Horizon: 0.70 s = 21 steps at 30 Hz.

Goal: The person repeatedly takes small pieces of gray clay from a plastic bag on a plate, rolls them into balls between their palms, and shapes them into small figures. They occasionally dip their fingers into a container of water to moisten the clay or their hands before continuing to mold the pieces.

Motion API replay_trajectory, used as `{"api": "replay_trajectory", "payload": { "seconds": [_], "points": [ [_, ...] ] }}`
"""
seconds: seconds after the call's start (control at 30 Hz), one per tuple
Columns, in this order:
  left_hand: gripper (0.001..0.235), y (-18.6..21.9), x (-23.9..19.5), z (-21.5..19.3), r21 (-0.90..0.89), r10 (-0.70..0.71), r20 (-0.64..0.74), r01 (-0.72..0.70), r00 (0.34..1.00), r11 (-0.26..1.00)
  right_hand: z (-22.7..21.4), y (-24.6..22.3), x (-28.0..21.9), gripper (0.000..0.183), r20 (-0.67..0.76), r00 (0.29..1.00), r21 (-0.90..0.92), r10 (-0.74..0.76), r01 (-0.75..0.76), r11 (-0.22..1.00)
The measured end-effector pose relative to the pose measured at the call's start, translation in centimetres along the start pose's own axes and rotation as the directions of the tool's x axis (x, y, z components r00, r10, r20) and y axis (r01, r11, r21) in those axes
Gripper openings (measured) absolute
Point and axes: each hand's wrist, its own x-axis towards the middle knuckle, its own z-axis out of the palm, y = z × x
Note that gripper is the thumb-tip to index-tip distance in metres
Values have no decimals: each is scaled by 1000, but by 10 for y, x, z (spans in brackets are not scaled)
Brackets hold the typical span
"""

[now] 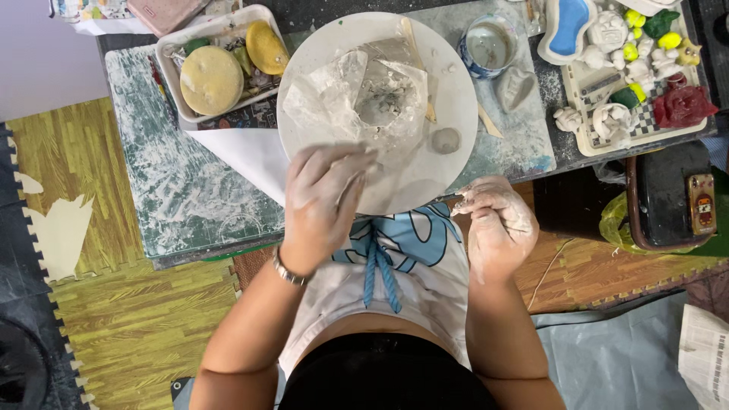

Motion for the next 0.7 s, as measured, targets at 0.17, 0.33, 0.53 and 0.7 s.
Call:
{"api": "replay_trajectory", "payload": {
  "seconds": [0.17, 0.33, 0.53, 0.7],
  "points": [
    [26, -28, 29, 19, 371, 185, 191, -246, 964, 895, -8, 4, -1, 26, -98, 994, 151, 51, -36, 988],
    [33, -64, 42, 41, 485, 187, 275, -304, 943, 820, -19, 3, -1, 41, -73, 997, 142, 4, 6, 990],
    [13, -77, 40, 43, 433, 120, 318, -256, 941, 864, -21, 1, -4, 39, -23, 1000, 31, -14, 15, 999],
    [12, -72, 40, 41, 434, 179, 293, -298, 939, 850, -23, 3, -3, 34, -8, 1000, 118, -13, 14, 993]
  ]
}}
